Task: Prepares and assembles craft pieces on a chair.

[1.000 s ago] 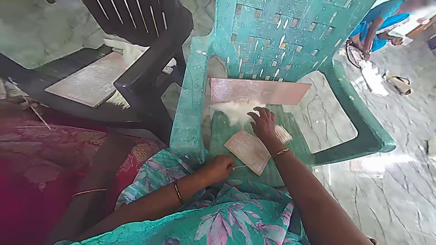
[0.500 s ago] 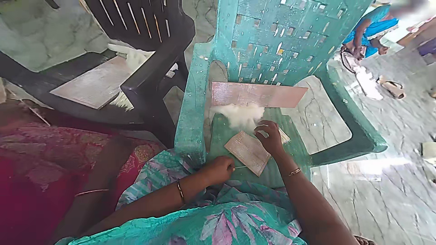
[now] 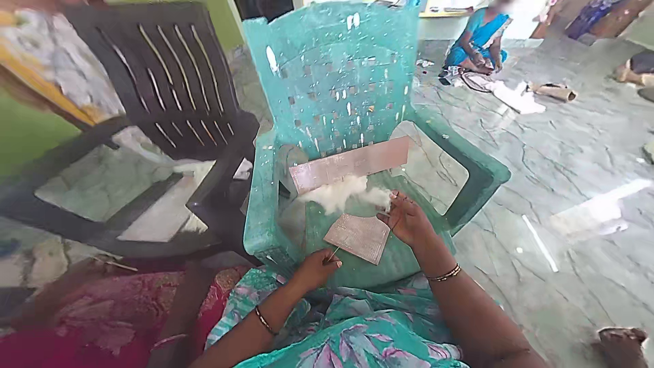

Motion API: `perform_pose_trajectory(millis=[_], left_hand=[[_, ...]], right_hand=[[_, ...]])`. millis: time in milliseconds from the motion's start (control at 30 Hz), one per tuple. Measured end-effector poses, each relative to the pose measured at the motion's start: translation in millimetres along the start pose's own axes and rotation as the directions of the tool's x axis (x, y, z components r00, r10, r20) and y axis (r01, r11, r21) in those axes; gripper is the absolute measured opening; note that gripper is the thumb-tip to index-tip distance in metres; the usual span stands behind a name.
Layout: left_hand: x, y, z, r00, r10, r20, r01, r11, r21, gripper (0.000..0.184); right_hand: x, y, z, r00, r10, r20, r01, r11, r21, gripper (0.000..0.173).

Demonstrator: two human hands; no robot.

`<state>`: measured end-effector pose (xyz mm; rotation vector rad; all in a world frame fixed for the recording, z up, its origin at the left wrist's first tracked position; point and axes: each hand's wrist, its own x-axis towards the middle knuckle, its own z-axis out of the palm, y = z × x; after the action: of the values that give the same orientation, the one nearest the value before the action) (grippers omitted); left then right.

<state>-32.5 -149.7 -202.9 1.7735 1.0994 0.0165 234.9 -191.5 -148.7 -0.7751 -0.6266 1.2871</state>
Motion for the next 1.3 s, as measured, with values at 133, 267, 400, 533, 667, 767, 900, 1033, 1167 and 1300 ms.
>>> perform_pose_trajectory(millis=[133,267,400,533,667,767,900,1033,1167,1300], left_hand=[[-8,21,-2,0.985,0.016,-0.174,-0.057,0.972,-0.228,0.02],[-7,54,-2,0.943,0.097,-0.319,-0.209,0.916,-0.341,0.02],[5,90,1,0.9,0.134,-0.416,-0.298,0.884,-0.361,0.025],[16,122,10,0.902,0.139,-0.408,-0.307,0.872,-0.382,0.04],[31,145,23,0.912,0.126,-0.39,-0.288,0.873,-0.393,0.027],[42,160,30,0.903,0.127,-0.411,-0.29,0.884,-0.366,0.018],[54,176,32,0.881,0.144,-0.452,-0.317,0.888,-0.334,0.017],[61,185,28,0.87,0.186,-0.456,-0.337,0.9,-0.275,0.015],[64,186,23,0.866,0.221,-0.449,-0.334,0.924,-0.188,0.013],[66,184,22,0.861,0.224,-0.456,-0.331,0.928,-0.169,0.011]], right_hand=[[-10,0,1,0.997,0.056,-0.051,-0.055,0.998,0.003,0.023],[-16,8,1,0.988,0.149,0.039,-0.145,0.985,-0.098,0.014],[-12,14,-9,0.965,0.205,0.162,-0.184,0.974,-0.134,0.01],[-10,9,-25,0.96,0.218,0.176,-0.204,0.974,-0.096,0.009],[-6,-4,-41,0.978,0.189,0.09,-0.188,0.982,-0.023,0.01],[-5,-16,-51,0.989,0.144,0.027,-0.143,0.989,-0.046,0.013],[-5,-28,-54,0.994,0.105,-0.028,-0.107,0.993,-0.054,0.018],[-3,-30,-55,0.998,0.04,-0.045,-0.043,0.998,-0.052,0.036],[-1,-29,-57,1.0,0.009,-0.022,-0.011,0.998,-0.064,0.037],[2,-24,-59,0.999,-0.031,-0.042,0.024,0.987,-0.158,0.032]])
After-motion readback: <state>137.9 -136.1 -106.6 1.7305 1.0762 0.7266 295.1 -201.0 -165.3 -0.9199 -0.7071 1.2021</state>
